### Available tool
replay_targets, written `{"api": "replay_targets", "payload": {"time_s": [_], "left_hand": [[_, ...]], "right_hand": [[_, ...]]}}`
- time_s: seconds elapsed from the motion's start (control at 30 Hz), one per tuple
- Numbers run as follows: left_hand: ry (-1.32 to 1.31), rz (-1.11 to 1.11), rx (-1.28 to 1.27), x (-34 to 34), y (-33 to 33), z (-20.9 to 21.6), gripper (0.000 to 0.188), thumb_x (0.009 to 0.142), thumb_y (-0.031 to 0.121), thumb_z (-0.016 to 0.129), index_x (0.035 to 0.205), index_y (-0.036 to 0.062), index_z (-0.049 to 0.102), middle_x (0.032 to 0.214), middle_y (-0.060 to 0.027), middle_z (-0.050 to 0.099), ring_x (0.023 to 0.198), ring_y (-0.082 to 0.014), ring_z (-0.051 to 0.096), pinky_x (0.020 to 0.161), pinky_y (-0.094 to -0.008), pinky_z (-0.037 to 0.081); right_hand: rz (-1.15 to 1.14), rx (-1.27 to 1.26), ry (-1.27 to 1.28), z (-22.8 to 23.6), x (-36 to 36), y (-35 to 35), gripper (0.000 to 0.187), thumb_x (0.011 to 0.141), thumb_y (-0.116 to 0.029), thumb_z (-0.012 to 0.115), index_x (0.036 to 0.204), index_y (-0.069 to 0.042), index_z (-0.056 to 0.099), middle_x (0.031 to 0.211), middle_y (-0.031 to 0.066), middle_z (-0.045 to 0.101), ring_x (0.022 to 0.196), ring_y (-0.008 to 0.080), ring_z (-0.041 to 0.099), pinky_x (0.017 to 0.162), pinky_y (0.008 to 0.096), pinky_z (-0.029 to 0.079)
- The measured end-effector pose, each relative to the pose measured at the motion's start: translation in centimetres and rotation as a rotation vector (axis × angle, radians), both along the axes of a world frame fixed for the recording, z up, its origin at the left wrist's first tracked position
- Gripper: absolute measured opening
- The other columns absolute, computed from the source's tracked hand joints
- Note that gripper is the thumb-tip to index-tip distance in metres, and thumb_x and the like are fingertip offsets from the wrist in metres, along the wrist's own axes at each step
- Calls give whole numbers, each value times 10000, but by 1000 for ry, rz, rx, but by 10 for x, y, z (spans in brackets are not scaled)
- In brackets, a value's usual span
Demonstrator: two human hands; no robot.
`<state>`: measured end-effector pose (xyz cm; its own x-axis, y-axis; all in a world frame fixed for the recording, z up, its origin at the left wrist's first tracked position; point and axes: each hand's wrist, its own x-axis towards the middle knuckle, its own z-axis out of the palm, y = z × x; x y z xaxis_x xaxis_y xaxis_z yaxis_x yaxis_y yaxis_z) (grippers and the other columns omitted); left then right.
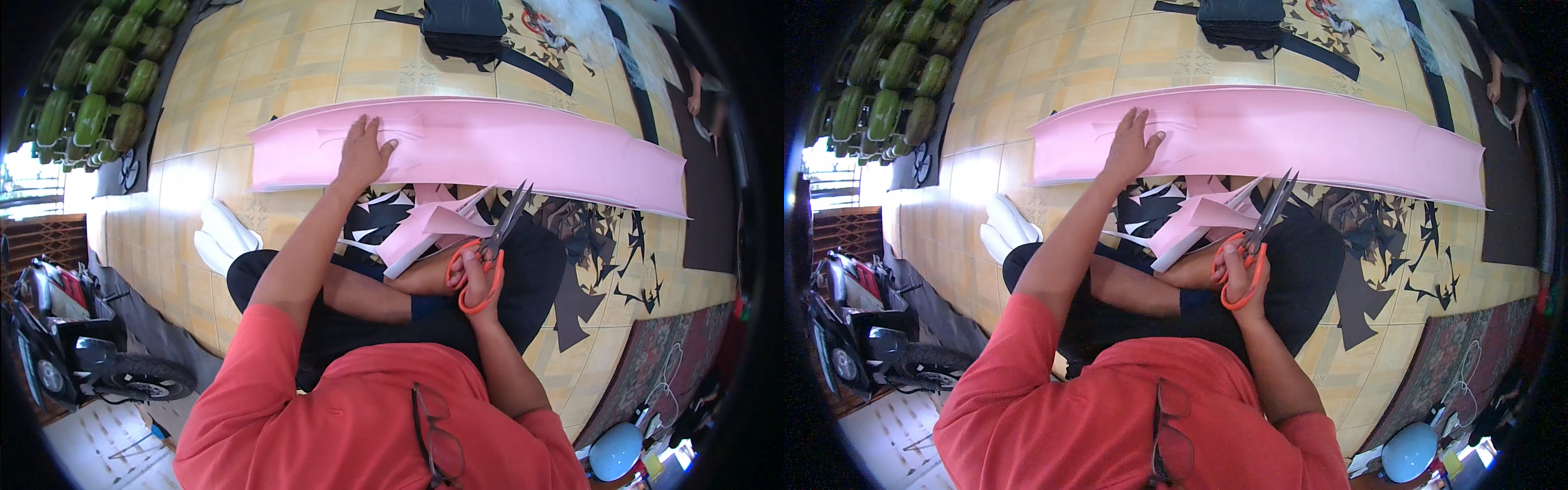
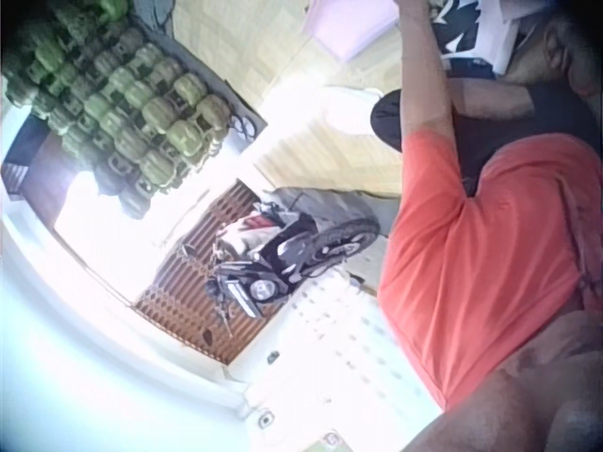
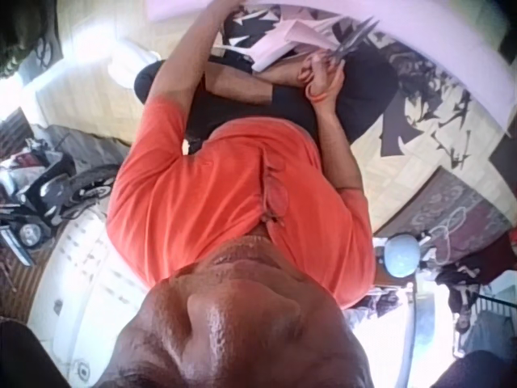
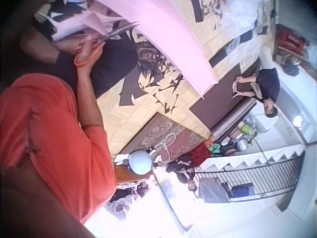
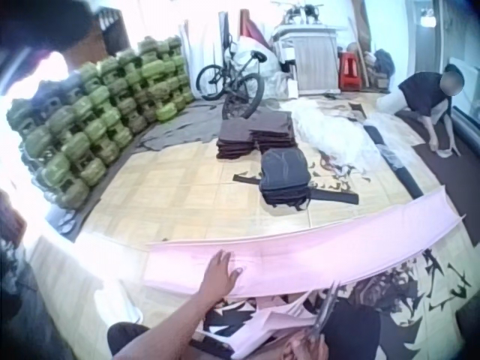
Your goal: The person sits on the floor and uses scissors to cut a large pink foam sheet into smaller pieces. They repeatedly trim the edges and separate sections, placing the cut pieces on the floor beside them.
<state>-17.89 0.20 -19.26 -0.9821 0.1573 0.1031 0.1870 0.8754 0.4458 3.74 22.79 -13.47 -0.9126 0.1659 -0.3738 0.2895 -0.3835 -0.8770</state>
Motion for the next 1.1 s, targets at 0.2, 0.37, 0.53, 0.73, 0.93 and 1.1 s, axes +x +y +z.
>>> {"api": "replay_targets", "payload": {"time_s": [0.2, 0.37, 0.53, 0.73, 0.93, 1.1], "left_hand": [[-222, 1, -378, -13, 17, -31, 753, 910, 603, 440, 1486, 137, 301, 1548, -257, 156, 1419, -466, 152, 1073, -657, 228], [-283, -260, -322, 17, 39, -62, 624, 949, 545, 382, 1426, 145, 415, 1531, -220, 244, 1380, -489, 235, 1053, -642, 282], [-212, -301, -197, 90, 61, 7, 424, 915, 371, 501, 1227, 89, 550, 1385, -209, 450, 1273, -418, 427, 957, -576, 395], [-344, -358, -233, 158, 40, 34, 408, 840, 181, 586, 1230, 71, 547, 1338, -220, 490, 1223, -423, 476, 991, -508, 406], [-475, -545, -371, 189, -8, 36, 508, 810, 110, 586, 1285, -44, 492, 1300, -228, 524, 1179, -406, 518, 997, -440, 439], [-254, -58, 90, 143, -20, 74, 453, 857, 173, 615, 1242, -38, 502, 1179, -221, 581, 1009, -398, 612, 894, -428, 521]], "right_hand": [[1, -6, 7, -2, -7, -3, 183, 933, -179, 567, 894, -7, 520, 692, 61, 562, 524, 112, 533, 507, 239, 451], [39, 9, 11, -3, -10, -1, 172, 933, -164, 565, 895, -3, 519, 695, 66, 563, 520, 113, 536, 504, 239, 453], [20, -18, 31, -2, -10, -1, 174, 927, -165, 566, 893, 0, 520, 693, 76, 561, 511, 119, 536, 491, 245, 459], [13, -47, 47, -8, -3, 0, 209, 921, -190, 575, 895, 11, 522, 683, 78, 563, 503, 125, 535, 484, 247, 462], [2, -18, 76, -5, -4, -3, 240, 920, -217, 578, 839, 1, 516, 654, 78, 556, 498, 129, 533, 476, 241, 450], [-12, 44, 62, -4, -3, -4, 237, 920, -214, 576, 833, -3, 514, 646, 83, 555, 476, 132, 527, 458, 237, 442]]}}
